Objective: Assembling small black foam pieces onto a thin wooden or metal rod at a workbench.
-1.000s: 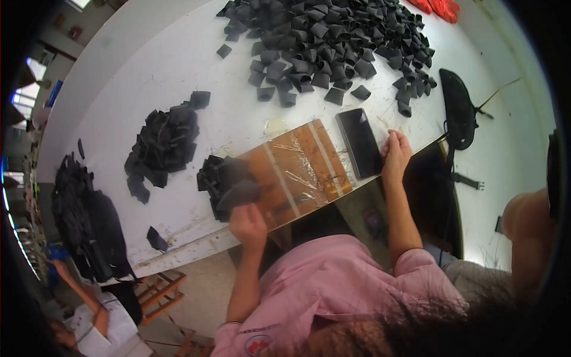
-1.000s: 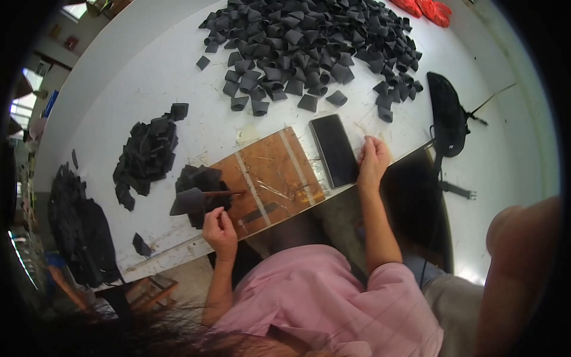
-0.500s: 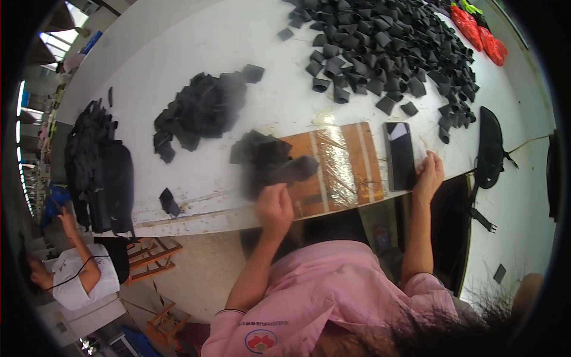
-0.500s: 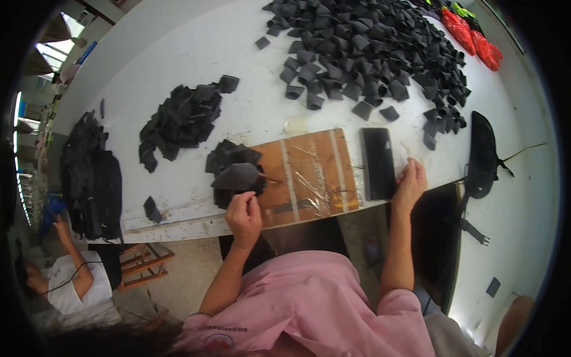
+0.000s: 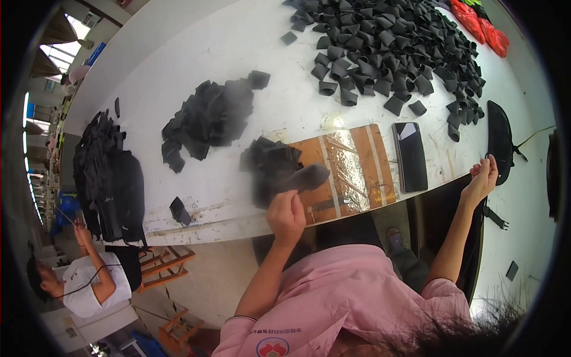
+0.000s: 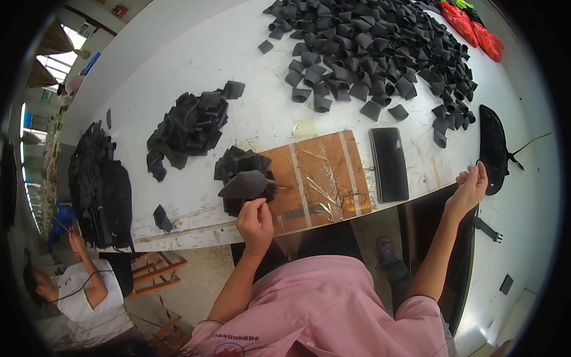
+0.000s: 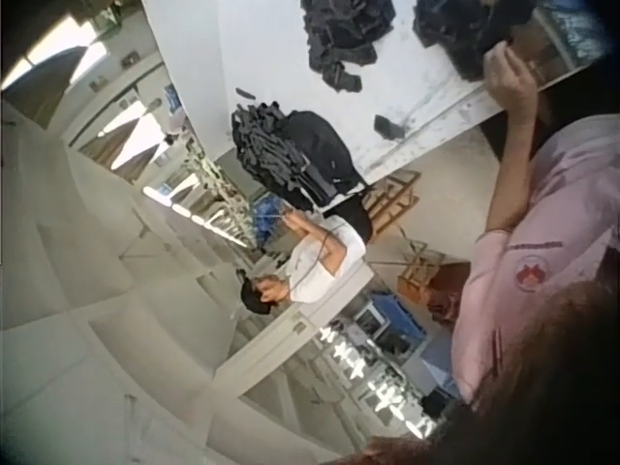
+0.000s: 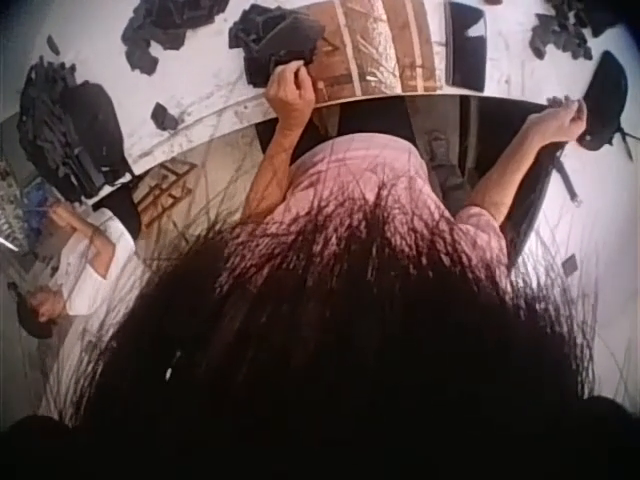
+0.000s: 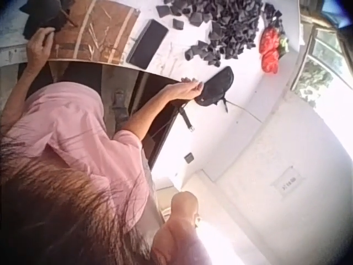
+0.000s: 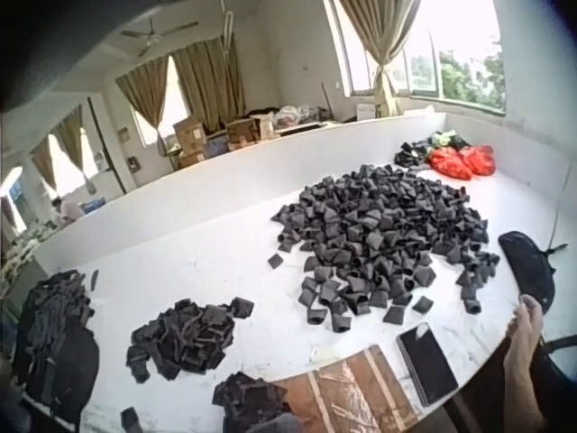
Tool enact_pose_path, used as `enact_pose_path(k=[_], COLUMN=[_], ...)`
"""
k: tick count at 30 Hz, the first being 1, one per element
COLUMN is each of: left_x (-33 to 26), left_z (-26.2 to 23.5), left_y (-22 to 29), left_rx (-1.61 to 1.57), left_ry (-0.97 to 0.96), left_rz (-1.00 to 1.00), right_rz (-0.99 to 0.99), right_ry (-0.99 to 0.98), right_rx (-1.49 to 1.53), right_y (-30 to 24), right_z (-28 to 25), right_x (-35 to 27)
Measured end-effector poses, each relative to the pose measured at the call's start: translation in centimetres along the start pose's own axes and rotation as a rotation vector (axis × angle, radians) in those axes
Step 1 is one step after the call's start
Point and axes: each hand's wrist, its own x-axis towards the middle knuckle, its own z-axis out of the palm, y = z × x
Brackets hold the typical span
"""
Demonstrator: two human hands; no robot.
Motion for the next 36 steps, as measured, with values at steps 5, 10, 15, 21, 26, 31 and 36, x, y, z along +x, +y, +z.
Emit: enact_pose_path(k=[5, 10, 15, 21, 26, 31, 36], left_x=[-0.1, -0.6, -0.9, -0.3, -0.2, -0.2, 0.1], left_z=[-0.2, -1.4, -1.5, -0.5, -0.4, -0.8, -1.0], left_y=[-0.1, -0.5, -0.4, -0.5, 0.1, -0.3, 0.1], left_rx=[-0.077, -0.052, 0.022, -0.01, 0.006, 0.019, 0.008], left_ry=[-0.016, -0.024, -0.031, 0.025, 0.017, 0.057, 0.049], left_rz=[-0.074, -0.092, -0.044, 0.019, -0.009, -0.008, 0.032], right_rz=[0.096, -0.018, -0.085, -0.053, -0.046, -0.099, 0.013], right_ry=[-0.531, -0.891, -1.035, -1.076, -1.099, -1.14, -1.099], right_rx=[-0.006, -0.077, -0.093, -0.126, -0.141, -0.188, -0.208], right_y=[-2.7, -6.4, -4.7, -5.9, -4.2, -3.7, -1.9], right_z=[4.2, 6.9, 6.9, 7.5, 7.8, 8.6, 8.6], right_x=[-8.2, -14.0, -16.2, -17.7, -18.2, -19.1, -19.4])
